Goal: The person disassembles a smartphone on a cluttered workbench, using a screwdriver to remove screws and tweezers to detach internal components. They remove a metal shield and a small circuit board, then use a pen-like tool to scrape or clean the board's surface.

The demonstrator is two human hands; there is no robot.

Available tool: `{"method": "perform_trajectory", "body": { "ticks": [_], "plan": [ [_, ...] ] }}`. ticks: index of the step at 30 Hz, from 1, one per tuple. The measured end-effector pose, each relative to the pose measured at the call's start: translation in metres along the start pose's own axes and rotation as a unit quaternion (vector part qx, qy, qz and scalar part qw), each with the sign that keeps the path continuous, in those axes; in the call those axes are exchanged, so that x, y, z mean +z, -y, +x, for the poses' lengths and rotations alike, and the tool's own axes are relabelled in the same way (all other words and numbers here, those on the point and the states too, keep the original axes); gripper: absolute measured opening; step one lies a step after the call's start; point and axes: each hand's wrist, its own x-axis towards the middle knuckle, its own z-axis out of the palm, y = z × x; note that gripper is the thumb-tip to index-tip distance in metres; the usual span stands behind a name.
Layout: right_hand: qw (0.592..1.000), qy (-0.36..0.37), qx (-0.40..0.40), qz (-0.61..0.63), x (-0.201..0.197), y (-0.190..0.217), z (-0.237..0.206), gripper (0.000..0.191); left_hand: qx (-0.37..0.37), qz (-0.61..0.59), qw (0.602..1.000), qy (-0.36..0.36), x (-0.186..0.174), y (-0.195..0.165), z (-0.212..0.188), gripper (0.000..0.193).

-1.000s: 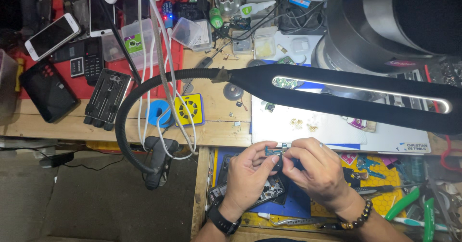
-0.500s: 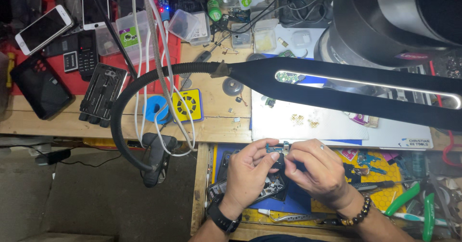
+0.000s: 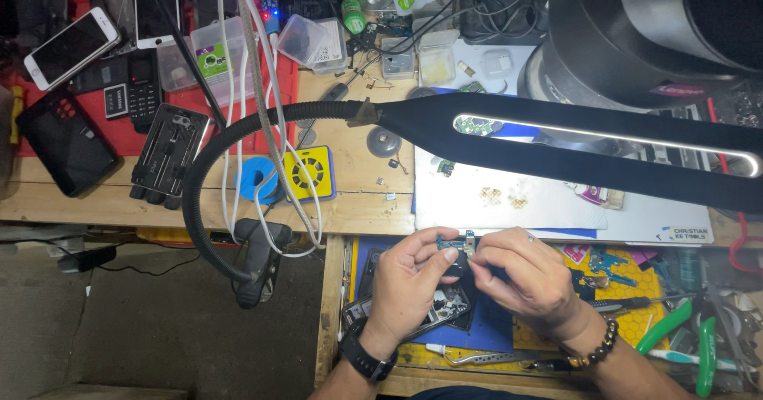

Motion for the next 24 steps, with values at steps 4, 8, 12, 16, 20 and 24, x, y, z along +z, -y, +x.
{"method": "perform_trajectory", "body": {
  "ticks": [4,8,12,16,20,24],
  "plan": [
    [0.999,-0.004,0.035,0.007,0.001,0.004,0.001,0.029,-0.002,0.008,1.000,0.001,-0.002,-0.001,0.001,0.031],
    [0.998,-0.012,0.064,-0.026,0.003,0.011,0.000,0.026,-0.002,-0.005,1.000,0.006,-0.001,0.000,0.002,0.031],
    [0.997,-0.018,0.069,-0.037,0.005,0.014,-0.001,0.022,0.014,0.001,1.000,0.005,-0.001,0.002,0.001,0.030],
    [0.997,-0.012,-0.016,-0.074,0.003,0.011,-0.001,0.021,0.000,-0.016,1.000,0.002,0.000,0.006,0.003,0.029],
    [0.996,-0.007,-0.041,-0.077,0.002,0.008,-0.003,0.021,0.002,-0.042,0.999,0.008,0.000,0.009,0.004,0.027],
    [0.998,-0.018,-0.021,-0.059,0.005,0.011,-0.005,0.022,0.013,-0.034,0.999,0.003,-0.003,0.009,0.003,0.027]
  ]
}}
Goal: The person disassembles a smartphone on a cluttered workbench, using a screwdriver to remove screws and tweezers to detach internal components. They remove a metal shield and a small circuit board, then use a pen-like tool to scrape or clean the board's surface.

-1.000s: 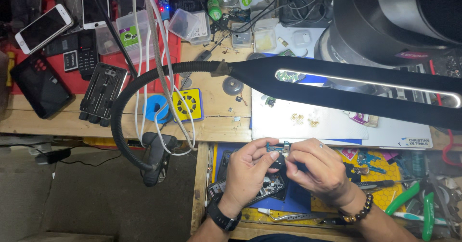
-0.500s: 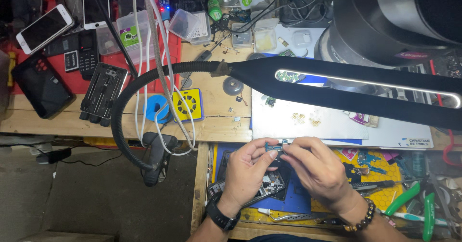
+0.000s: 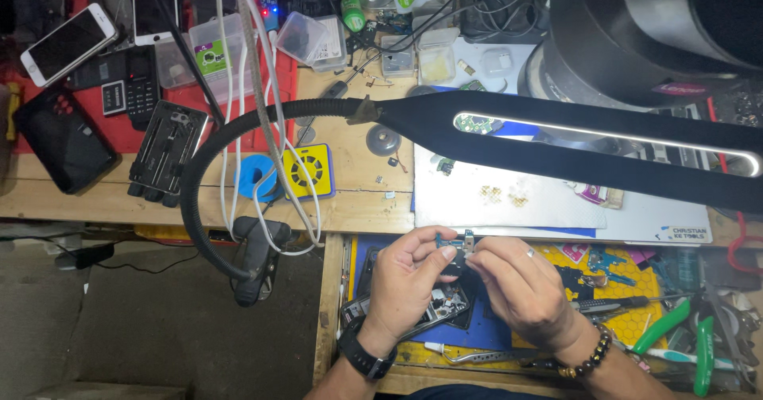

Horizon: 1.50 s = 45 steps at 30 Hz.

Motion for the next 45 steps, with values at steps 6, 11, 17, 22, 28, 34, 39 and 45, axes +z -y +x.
{"method": "perform_trajectory", "body": {
  "ticks": [6,11,17,22,28,34,39,45],
  "plan": [
    [0.998,-0.012,0.051,0.030,-0.002,0.010,-0.007,0.023,0.001,-0.013,1.000,-0.014,-0.002,-0.003,0.001,0.025],
    [0.985,-0.057,0.142,0.075,-0.002,0.007,-0.014,0.016,-0.001,-0.018,1.000,-0.012,-0.002,-0.001,0.001,0.025],
    [0.865,-0.064,0.376,0.326,0.000,-0.004,-0.025,0.018,0.002,-0.030,1.000,-0.005,-0.002,-0.001,0.000,0.028],
    [0.928,-0.043,0.296,0.221,-0.008,-0.005,-0.024,0.015,-0.003,-0.013,1.000,-0.013,0.002,-0.002,0.001,0.029],
    [0.995,-0.052,0.083,0.032,-0.018,0.000,-0.018,0.024,-0.005,0.000,1.000,-0.013,0.002,-0.003,0.001,0.031],
    [0.996,-0.078,-0.002,0.034,-0.018,-0.002,-0.013,0.031,-0.007,-0.001,1.000,-0.014,0.003,-0.003,0.001,0.030],
    [0.996,-0.084,-0.033,0.021,-0.017,-0.003,-0.013,0.036,-0.008,-0.010,1.000,-0.016,0.002,-0.002,0.000,0.030],
    [0.996,-0.082,0.002,0.023,-0.018,-0.003,-0.012,0.035,-0.008,-0.005,1.000,-0.017,0.003,-0.001,0.001,0.030]
  ]
}}
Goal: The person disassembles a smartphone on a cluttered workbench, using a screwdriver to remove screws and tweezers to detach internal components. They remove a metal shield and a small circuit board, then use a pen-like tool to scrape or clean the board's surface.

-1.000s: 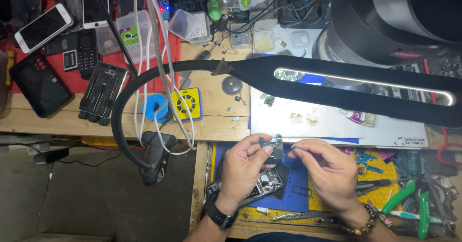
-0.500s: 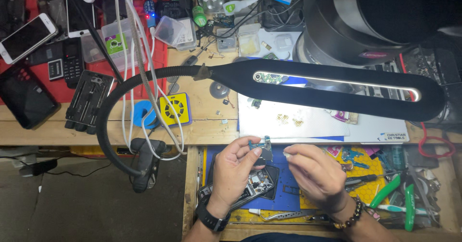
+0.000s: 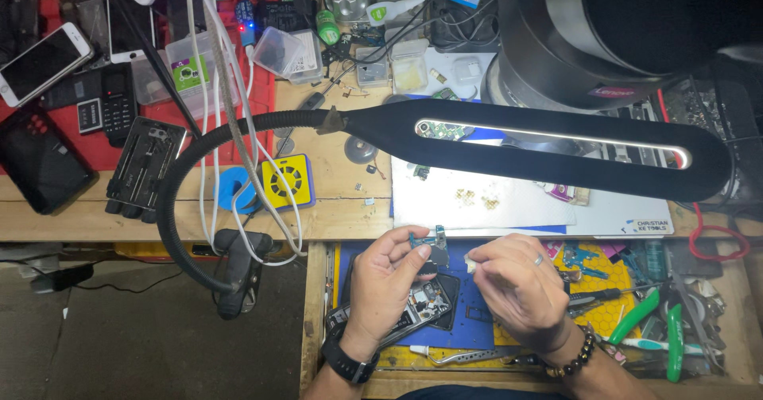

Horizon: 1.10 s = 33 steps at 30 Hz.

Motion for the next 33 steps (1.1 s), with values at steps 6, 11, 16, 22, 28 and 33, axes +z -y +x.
{"method": "perform_trajectory", "body": {
  "ticks": [6,11,16,22,28,33],
  "plan": [
    [1.000,-0.002,0.024,0.008,-0.0001,0.0008,-0.0003,0.030,-0.001,-0.006,1.000,0.001,0.0007,0.0001,-0.0003,0.030],
    [0.999,-0.002,0.031,0.007,0.0010,0.0012,0.0003,0.028,0.000,0.007,1.000,0.001,0.0011,-0.0018,-0.0009,0.030],
    [0.999,-0.004,0.040,0.007,0.0019,0.0045,0.0007,0.028,-0.001,0.010,1.000,-0.002,0.0010,-0.0039,-0.0015,0.030],
    [0.999,-0.006,0.042,0.023,0.0019,0.0055,-0.0001,0.029,-0.001,0.002,1.000,0.002,0.0003,-0.0023,-0.0020,0.030],
    [0.996,0.004,0.081,0.046,0.0042,0.0080,-0.0011,0.027,-0.001,-0.012,1.000,0.008,-0.0012,-0.0014,-0.0029,0.030],
    [0.996,0.005,0.088,0.035,0.0057,0.0098,0.0002,0.027,-0.003,-0.027,1.000,0.010,-0.0013,-0.0014,-0.0036,0.030]
  ]
}}
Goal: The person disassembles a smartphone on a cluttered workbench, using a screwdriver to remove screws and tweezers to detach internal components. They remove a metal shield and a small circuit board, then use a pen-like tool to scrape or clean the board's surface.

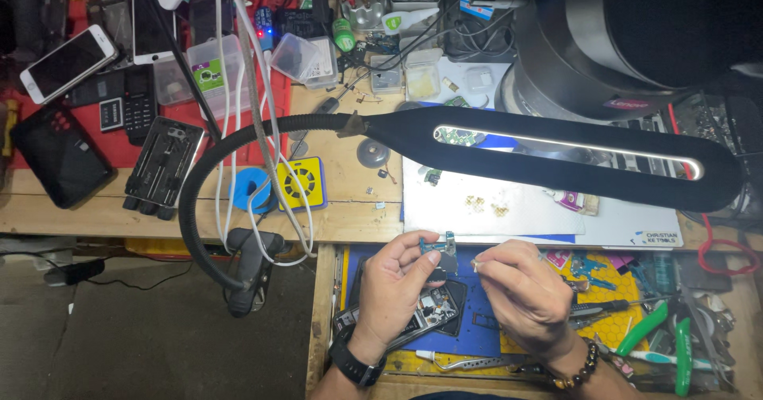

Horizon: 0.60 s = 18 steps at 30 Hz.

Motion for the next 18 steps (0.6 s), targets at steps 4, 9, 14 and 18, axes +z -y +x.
{"method": "perform_trajectory", "body": {
  "ticks": [4,9,14,18],
  "plan": [
    [1.000,0.001,-0.008,-0.018,0.001,0.000,0.001,0.026,0.012,-0.002,1.000,0.005,0.000,0.000,0.001,0.030],
    [1.000,-0.005,0.003,-0.023,0.002,0.000,0.002,0.024,0.005,-0.002,1.000,0.002,0.001,0.000,0.000,0.030],
    [0.997,0.056,0.059,-0.010,-0.012,-0.004,-0.011,0.019,0.004,0.017,1.000,-0.002,0.003,-0.004,-0.002,0.031],
    [0.969,0.199,0.145,-0.003,-0.057,-0.024,-0.042,0.014,0.012,0.019,1.000,-0.001,0.002,-0.007,-0.004,0.032]
  ]
}}
